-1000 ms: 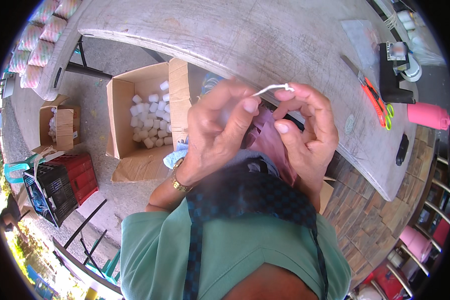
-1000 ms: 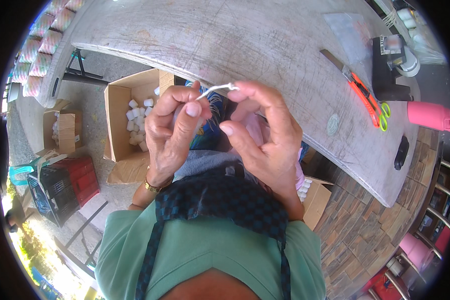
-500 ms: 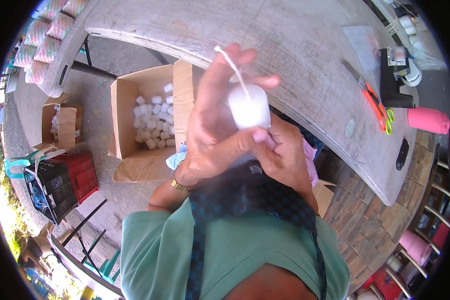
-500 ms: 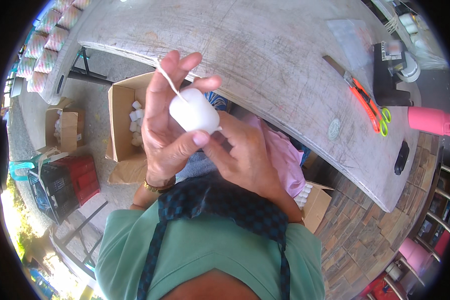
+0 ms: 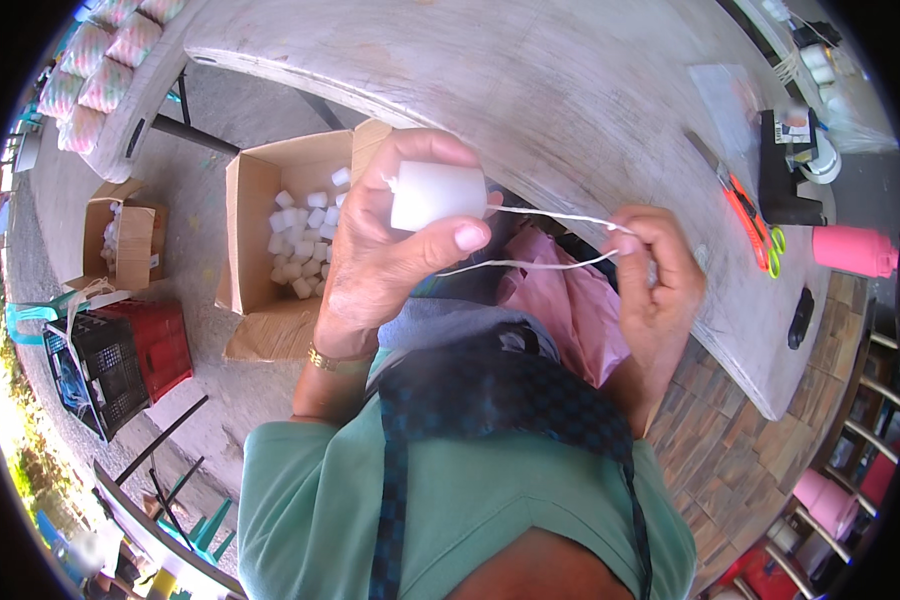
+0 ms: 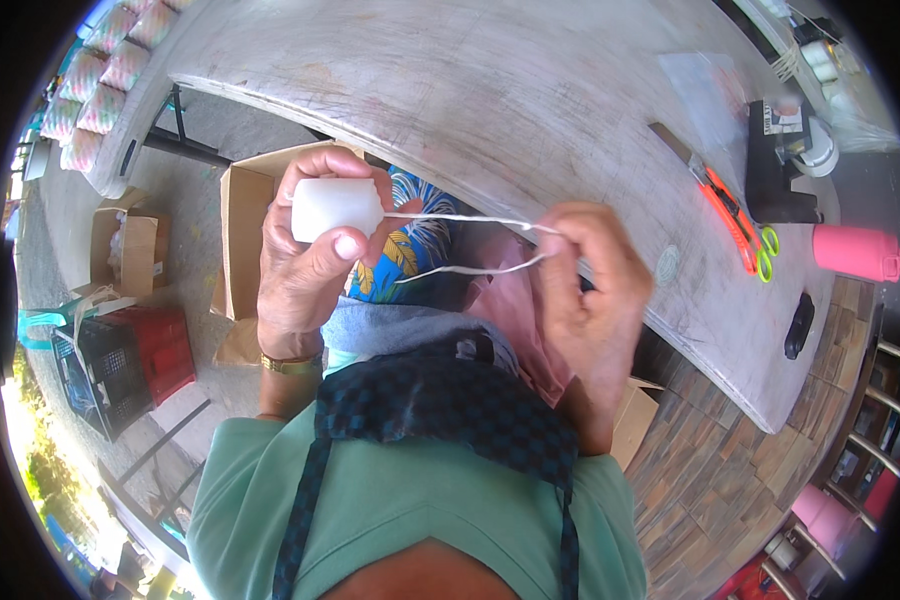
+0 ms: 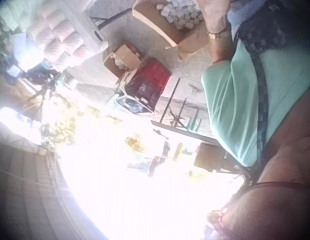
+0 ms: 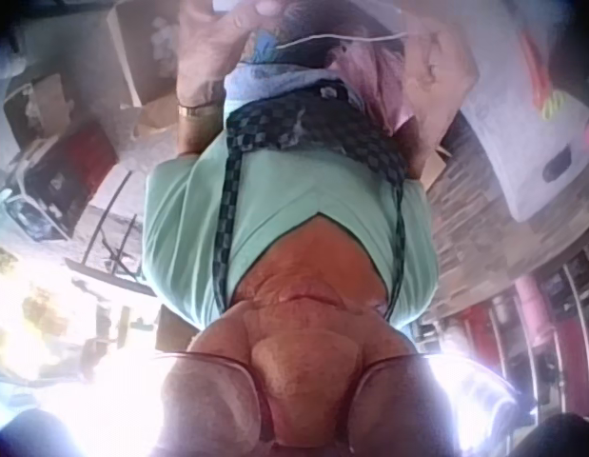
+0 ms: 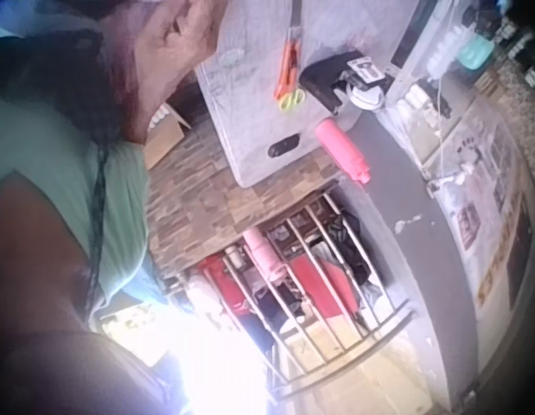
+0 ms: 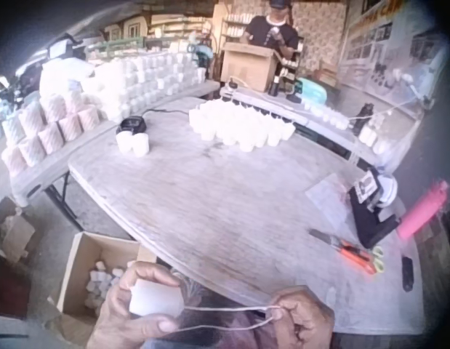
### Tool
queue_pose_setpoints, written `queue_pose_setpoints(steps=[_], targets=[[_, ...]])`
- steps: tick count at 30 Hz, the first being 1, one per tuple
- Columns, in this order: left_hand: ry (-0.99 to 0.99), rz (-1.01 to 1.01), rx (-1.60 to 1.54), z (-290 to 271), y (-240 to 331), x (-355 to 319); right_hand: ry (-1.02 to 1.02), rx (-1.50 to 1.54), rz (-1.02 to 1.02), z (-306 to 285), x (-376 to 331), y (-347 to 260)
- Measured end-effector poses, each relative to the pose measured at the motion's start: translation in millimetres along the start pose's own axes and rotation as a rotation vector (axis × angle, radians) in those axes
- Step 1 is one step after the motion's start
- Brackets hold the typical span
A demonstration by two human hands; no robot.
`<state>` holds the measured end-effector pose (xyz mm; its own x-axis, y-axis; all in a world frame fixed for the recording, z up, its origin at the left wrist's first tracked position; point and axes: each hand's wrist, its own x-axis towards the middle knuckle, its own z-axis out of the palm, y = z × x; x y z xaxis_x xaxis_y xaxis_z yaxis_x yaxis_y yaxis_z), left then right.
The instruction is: The person repeatedly picks up small white cylindrical candles from a cardboard box, inserts a wick into the center of each candle, and wipes the candle with a pink cloth. The finished candles are placed on a nearby table.
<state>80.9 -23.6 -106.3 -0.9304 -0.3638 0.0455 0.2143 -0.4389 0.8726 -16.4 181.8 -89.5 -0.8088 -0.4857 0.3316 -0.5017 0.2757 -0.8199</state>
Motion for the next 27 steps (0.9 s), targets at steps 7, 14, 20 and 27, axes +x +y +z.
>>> queue_pose_setpoints(steps=[7,14,20,27], targets=[[-0.007,-0.07,0.024,4.1,-2.3,-2.2,0.029,-0.368,-0.179,-30.0,-0.8,-11.7],[-0.162,-0.18,-0.034,23.7,2.2,-8.1,-0.081,-0.347,-0.266,-17.2,-0.5,-29.6],[-0.23,-0.253,-0.207,14.2,3.9,-9.0,-0.32,0.278,0.382,5.5,-5.3,-32.9],[-0.324,-0.389,-0.292,15.5,0.1,-10.5,-0.287,1.161,-0.115,12.3,2.1,21.8]])
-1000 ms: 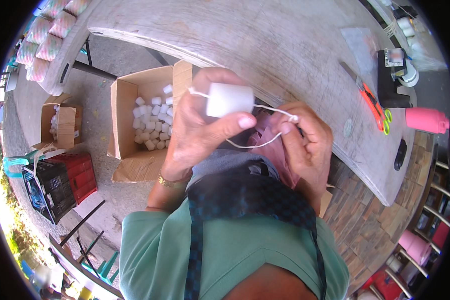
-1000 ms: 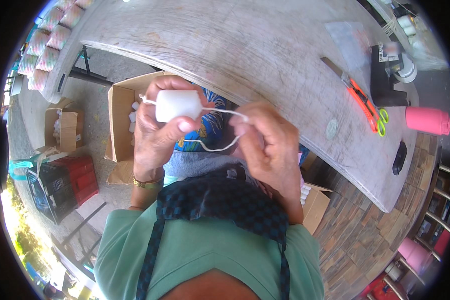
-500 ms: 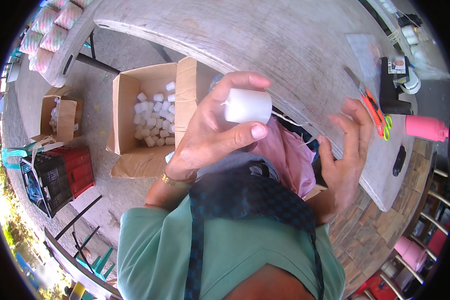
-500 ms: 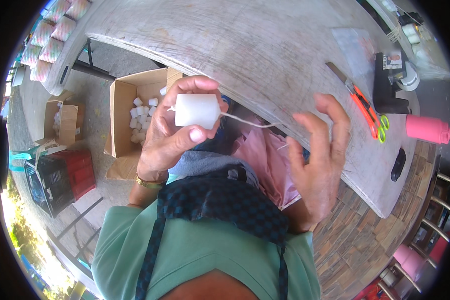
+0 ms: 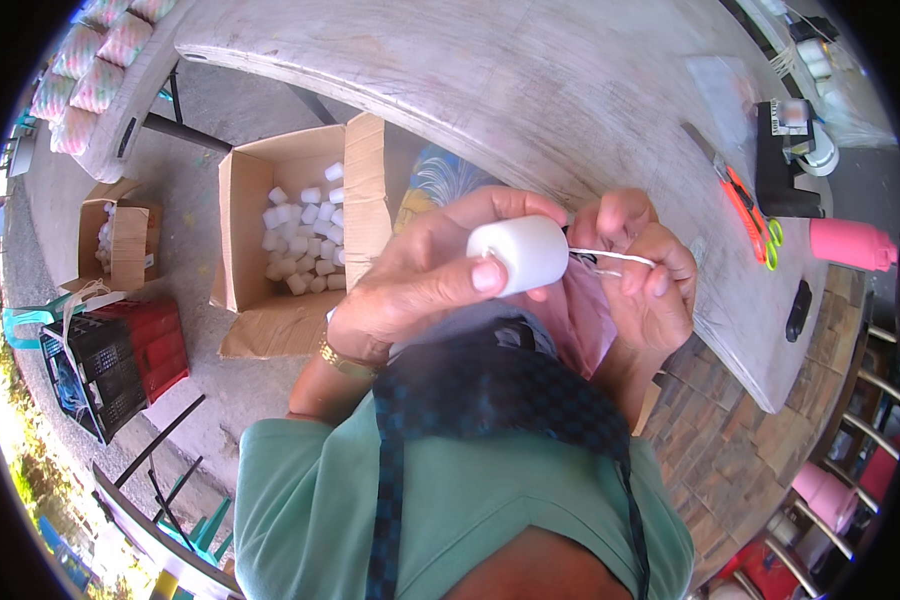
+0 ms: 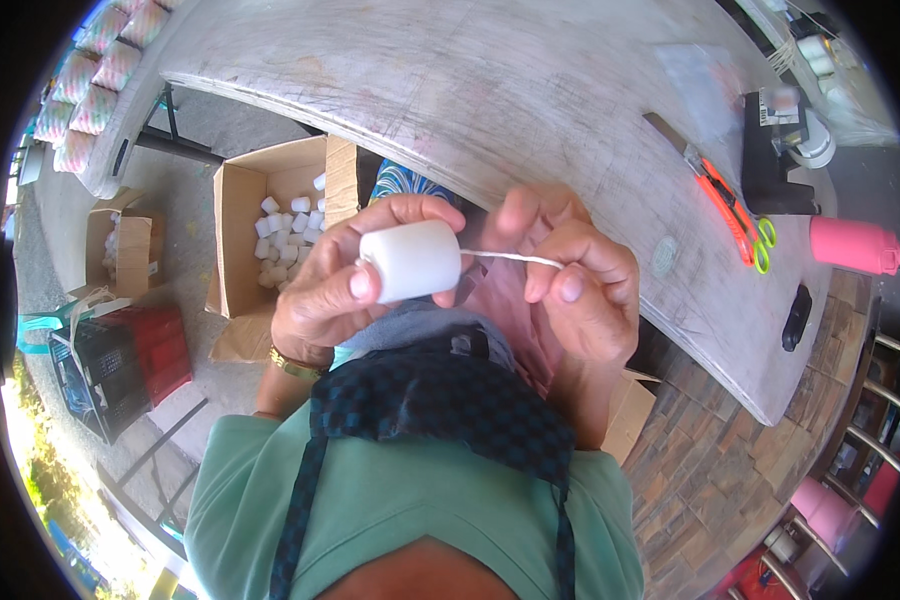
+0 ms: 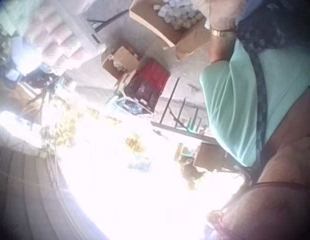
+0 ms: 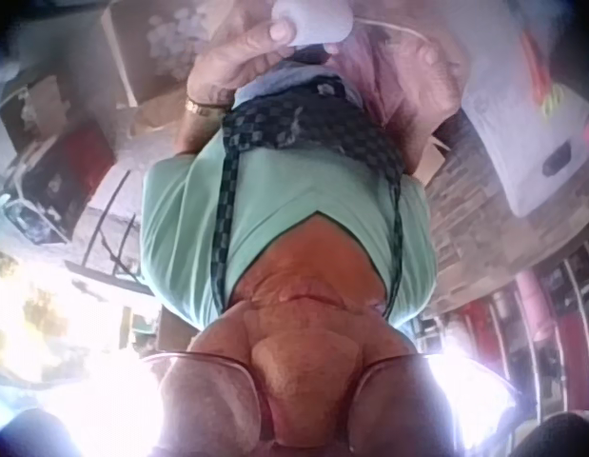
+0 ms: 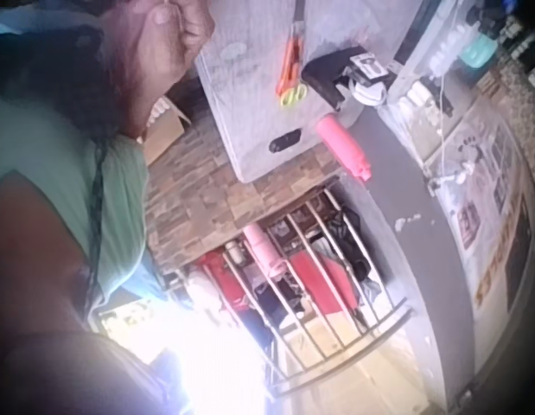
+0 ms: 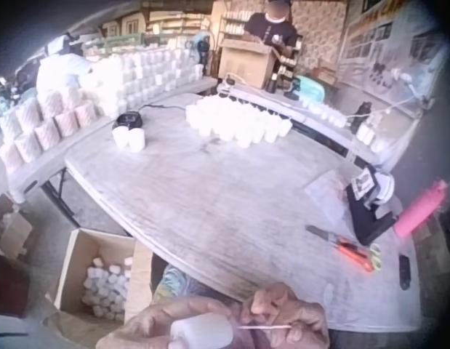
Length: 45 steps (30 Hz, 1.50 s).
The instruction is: The person repeatedly picks up small white cylindrical candles from a cardboard box, inserts a wick into the center of each candle, and wipes the candle with a pink cloth. The finished candles are placed on a nearby table.
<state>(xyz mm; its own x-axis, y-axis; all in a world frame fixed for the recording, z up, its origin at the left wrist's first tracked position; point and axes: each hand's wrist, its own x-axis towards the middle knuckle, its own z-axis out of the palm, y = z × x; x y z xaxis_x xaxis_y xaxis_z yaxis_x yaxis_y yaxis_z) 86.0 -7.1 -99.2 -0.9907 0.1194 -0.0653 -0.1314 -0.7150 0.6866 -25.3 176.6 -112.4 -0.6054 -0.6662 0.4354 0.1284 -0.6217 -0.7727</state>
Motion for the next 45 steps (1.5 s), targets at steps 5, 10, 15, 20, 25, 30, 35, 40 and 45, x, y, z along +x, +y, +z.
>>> queue_pose_setpoints(steps=[5,10,15,20,25,30,35,40,45], targets=[[-0.129,-0.076,-0.25,2.4,-14.5,1.1,-0.071,0.422,0.049,7.0,-1.4,11.3],[-0.188,-0.136,-0.229,7.1,-16.4,2.1,-0.089,0.669,0.042,-1.7,-8.3,19.6],[-0.202,-0.194,-0.268,9.2,-19.1,3.2,0.097,0.808,0.094,-1.4,-16.0,22.0],[-0.183,-0.21,-0.231,11.5,-15.6,5.2,0.107,0.777,0.149,-1.1,-12.3,25.5],[-0.218,-0.178,-0.283,7.1,-21.4,3.7,0.07,0.706,0.179,-4.3,-12.1,23.3],[-0.177,-0.249,-0.255,14.5,-11.9,2.6,0.009,0.777,0.19,-5.5,-9.2,20.1],[-0.252,-0.19,-0.183,14.5,-10.8,4.6,-0.002,0.754,0.152,-6.9,-6.5,14.7],[-0.258,-0.161,-0.157,15.2,-9.1,4.8,-0.059,0.731,0.143,-8.0,3.1,9.8],[-0.238,-0.217,-0.146,16.1,-8.1,4.2,-0.044,0.749,0.21,-10.4,4.4,9.8]])
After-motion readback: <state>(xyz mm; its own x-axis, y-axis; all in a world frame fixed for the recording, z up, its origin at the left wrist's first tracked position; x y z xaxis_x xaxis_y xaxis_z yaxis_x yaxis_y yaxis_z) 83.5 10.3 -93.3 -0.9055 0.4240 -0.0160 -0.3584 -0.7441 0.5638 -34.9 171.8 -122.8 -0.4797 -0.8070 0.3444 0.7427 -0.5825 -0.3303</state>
